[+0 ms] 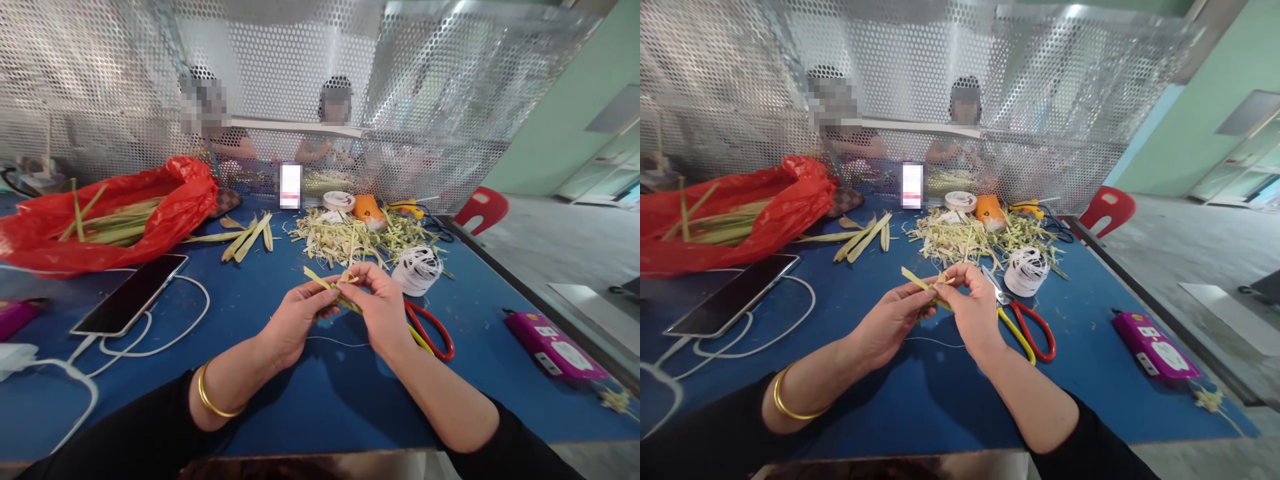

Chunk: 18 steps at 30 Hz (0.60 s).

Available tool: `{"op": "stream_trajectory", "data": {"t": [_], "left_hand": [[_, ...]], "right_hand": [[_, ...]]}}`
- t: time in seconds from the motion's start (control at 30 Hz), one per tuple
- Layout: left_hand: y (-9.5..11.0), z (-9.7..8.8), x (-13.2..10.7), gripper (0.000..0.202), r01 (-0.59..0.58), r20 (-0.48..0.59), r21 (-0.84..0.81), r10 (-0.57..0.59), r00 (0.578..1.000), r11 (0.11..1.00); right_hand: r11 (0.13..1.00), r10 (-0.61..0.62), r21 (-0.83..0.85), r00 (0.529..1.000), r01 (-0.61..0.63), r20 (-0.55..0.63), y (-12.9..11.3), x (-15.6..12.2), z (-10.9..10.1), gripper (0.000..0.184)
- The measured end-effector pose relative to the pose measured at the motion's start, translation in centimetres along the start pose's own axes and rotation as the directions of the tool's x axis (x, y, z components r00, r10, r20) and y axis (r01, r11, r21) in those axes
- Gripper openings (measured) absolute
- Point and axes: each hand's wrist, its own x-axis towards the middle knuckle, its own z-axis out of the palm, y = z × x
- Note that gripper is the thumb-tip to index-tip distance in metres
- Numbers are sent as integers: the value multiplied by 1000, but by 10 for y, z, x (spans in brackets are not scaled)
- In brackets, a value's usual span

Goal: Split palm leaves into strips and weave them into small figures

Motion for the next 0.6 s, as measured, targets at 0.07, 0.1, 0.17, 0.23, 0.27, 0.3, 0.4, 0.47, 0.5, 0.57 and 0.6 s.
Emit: {"op": "stream_trajectory", "data": {"t": [0.07, 0.1, 0.17, 0.23, 0.27, 0.3, 0.4, 0.47, 0.5, 0.57, 0.6], "left_hand": [[-1, 0, 0, 31, 4, -18, -1, -4, 1000, 1000], [-1, -1, 0, 31, 5, -32, -2, -5, 999, 1000], [-2, -2, 1, 30, -3, -50, -9, 3, 999, 1000], [-3, -2, 1, 25, -29, -54, -21, 28, 998, 999], [-3, -2, 1, 23, -40, -51, -32, 38, 998, 999], [-3, -2, 1, 22, -47, -47, -45, 45, 998, 998], [-1, 0, 1, 21, -32, -24, -89, 30, 999, 996], [1, 0, 1, 20, -16, 4, -99, 17, 1000, 995], [2, 0, 1, 18, -14, 19, -96, 16, 1000, 995], [4, 0, 1, 15, -19, 36, -81, 22, 999, 997], [5, -1, 1, 14, -22, 40, -73, 25, 999, 997]], "right_hand": [[1000, 26, 1, 1000, -26, -16, -2, 0, 1, 12], [999, 35, -1, 999, -35, -23, -3, 0, 1, 12], [999, 35, -22, 999, -36, -31, -3, 0, 1, 13], [997, 18, -69, 999, -20, -32, -3, 0, -1, 12], [995, 7, -96, 1000, -10, -28, -3, 0, -1, 12], [993, -1, -116, 1000, -1, -20, -3, 0, -2, 11], [995, 14, -96, 1000, -12, 17, -3, 0, -2, 8], [998, 54, -27, 998, -53, 28, -5, 1, -2, 8], [997, 75, 13, 997, -76, 27, -5, 1, -1, 8], [990, 105, 90, 994, -106, 25, -6, 1, 0, 9], [987, 110, 118, 994, -113, 25, -6, 1, 1, 9]]}}
